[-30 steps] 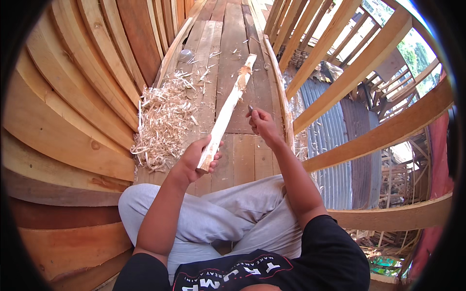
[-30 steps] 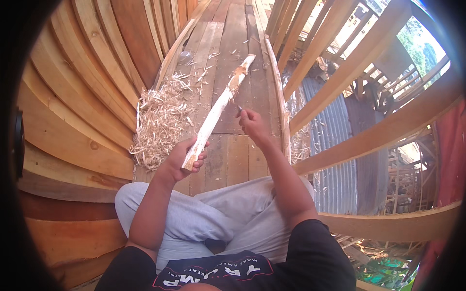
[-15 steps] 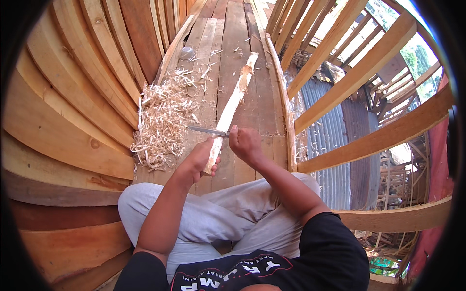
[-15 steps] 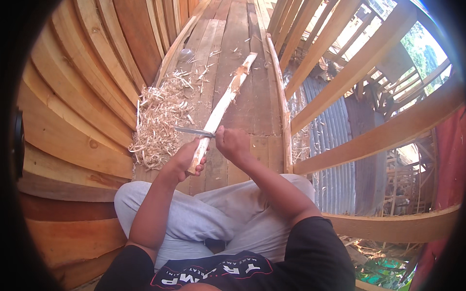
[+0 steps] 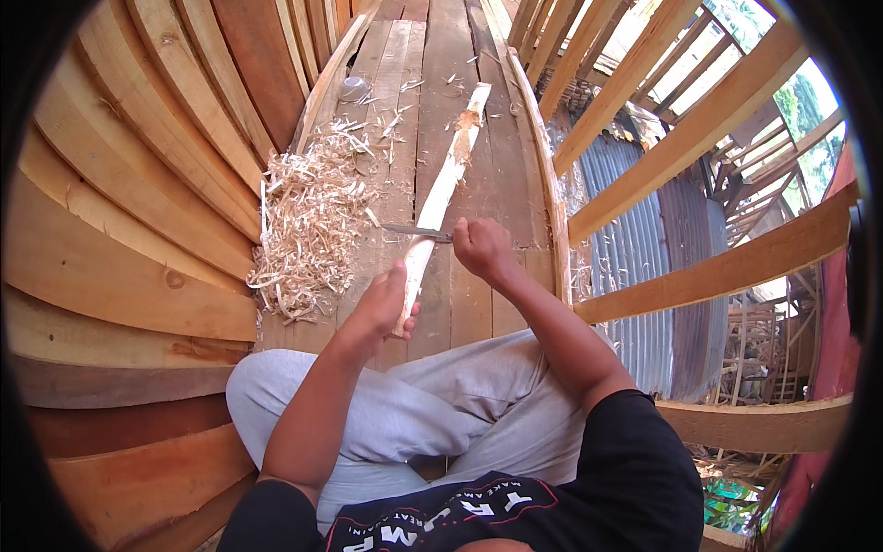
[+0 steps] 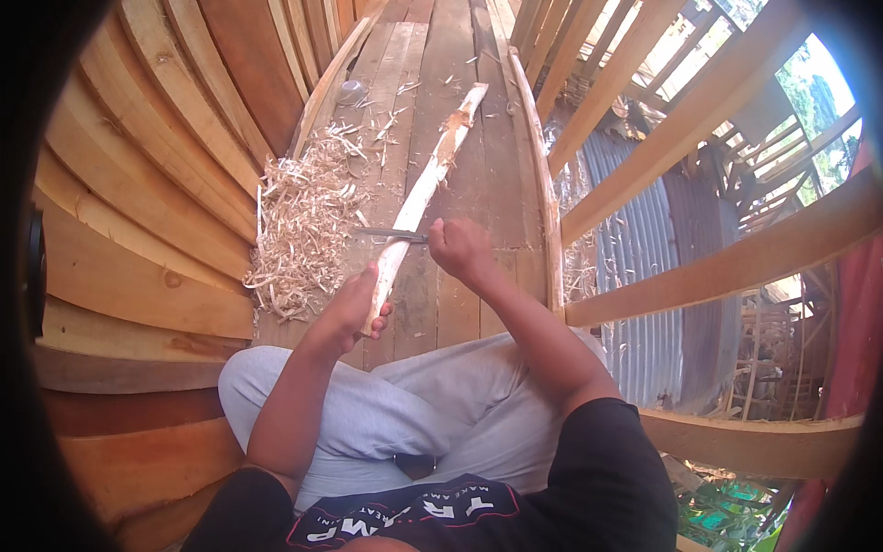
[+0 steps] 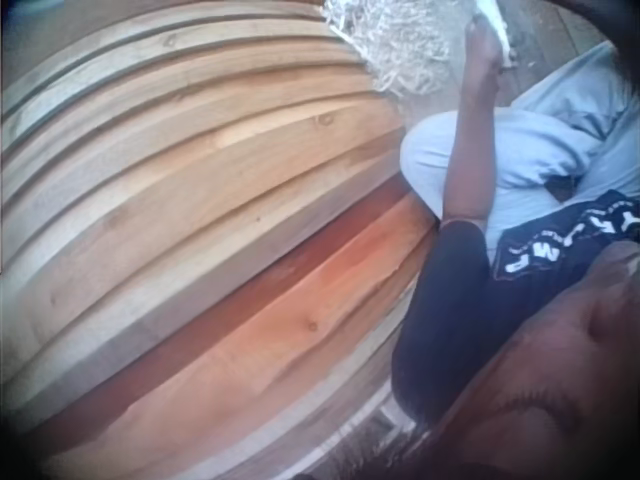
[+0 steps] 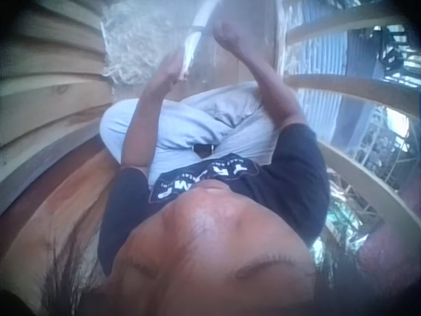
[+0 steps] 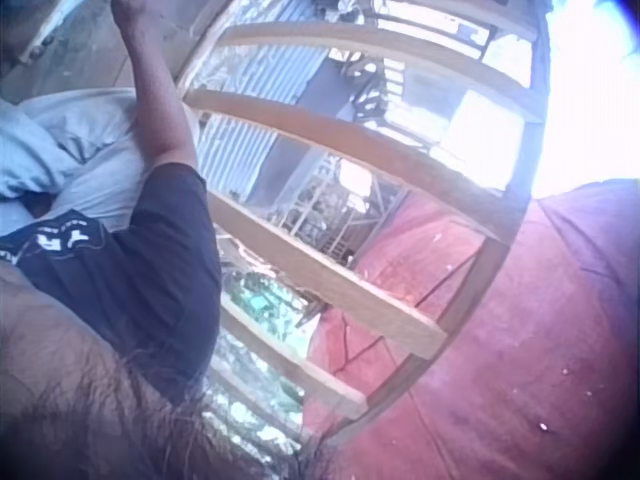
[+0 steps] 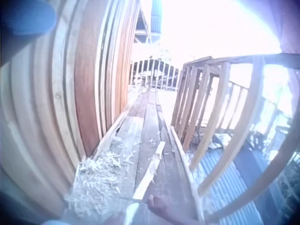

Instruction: The person sits cross-legged and uses a knife to shave and shape a long piece of wood. They hold the wood with one hand and repeatedly scrape the surface with the knife, creating wood shavings that accumulate on the floor.

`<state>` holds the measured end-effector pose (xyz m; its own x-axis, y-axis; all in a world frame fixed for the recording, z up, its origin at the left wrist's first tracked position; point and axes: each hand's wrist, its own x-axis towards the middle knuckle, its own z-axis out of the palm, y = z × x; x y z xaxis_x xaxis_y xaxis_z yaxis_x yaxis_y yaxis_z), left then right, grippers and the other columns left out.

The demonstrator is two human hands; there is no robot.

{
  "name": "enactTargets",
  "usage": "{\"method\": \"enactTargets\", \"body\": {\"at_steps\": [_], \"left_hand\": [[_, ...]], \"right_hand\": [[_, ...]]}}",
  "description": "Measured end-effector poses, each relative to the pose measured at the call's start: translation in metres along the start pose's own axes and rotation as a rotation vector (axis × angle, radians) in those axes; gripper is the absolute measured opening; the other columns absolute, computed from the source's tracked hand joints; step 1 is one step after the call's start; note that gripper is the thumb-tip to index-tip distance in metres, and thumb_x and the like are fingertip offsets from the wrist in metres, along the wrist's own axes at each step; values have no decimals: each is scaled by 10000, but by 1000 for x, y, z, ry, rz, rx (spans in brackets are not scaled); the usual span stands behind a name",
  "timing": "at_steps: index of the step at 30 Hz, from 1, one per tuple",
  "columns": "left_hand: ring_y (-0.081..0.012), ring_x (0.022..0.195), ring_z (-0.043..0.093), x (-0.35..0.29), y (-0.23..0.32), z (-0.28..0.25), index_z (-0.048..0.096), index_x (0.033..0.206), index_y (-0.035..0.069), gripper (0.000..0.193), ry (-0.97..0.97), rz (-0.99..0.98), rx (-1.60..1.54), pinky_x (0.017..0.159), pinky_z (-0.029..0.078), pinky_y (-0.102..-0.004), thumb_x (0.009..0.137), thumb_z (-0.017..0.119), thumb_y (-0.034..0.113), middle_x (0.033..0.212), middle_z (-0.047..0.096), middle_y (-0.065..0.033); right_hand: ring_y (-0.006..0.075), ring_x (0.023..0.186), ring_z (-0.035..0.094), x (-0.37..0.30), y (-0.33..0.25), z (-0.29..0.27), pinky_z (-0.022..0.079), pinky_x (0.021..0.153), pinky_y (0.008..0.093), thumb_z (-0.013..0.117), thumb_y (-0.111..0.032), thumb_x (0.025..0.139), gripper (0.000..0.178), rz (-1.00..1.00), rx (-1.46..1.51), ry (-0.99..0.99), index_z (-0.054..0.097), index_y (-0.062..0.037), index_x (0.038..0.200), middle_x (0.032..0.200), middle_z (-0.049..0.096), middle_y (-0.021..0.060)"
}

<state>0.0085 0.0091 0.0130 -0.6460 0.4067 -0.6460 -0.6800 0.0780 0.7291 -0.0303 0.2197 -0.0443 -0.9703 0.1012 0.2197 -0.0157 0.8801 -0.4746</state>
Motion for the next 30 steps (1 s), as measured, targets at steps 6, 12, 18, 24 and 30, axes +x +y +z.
{"method": "enactTargets", "body": {"at_steps": [6,12,18,24,30], "left_hand": [[-98,440,412,-4,3,-1,421,1133,86,398,-15,-8,-7,382,378,-261,1052,252,437,655,486,-20],[-99,442,413,-1,2,-6,432,1153,85,425,-7,-43,-24,387,393,-261,1049,249,454,654,482,-18],[-104,452,424,8,0,4,443,1152,50,473,37,20,68,400,417,-273,1045,239,464,656,483,-27],[-108,451,444,-2,-7,7,443,1173,33,479,38,36,142,398,430,-282,1046,228,442,654,487,-30],[-107,447,449,-7,4,4,440,1193,14,492,75,8,151,394,430,-277,1046,230,435,647,489,-28]], "right_hand": [[441,567,594,-4,-5,3,471,593,547,450,-258,914,459,-104,-15,63,616,21,591,602,590,246],[432,584,616,-2,-25,-1,484,590,535,439,-285,923,495,25,-19,-12,623,28,586,610,598,250],[446,597,617,9,-17,1,497,623,540,413,-304,926,505,66,2,44,645,19,614,627,608,253],[452,647,629,21,3,-6,501,683,545,386,-317,939,526,94,-79,-16,650,18,631,659,625,255],[458,662,622,-1,-40,-14,500,677,543,409,-313,934,512,-15,-39,-231,637,30,630,672,622,257]]}}
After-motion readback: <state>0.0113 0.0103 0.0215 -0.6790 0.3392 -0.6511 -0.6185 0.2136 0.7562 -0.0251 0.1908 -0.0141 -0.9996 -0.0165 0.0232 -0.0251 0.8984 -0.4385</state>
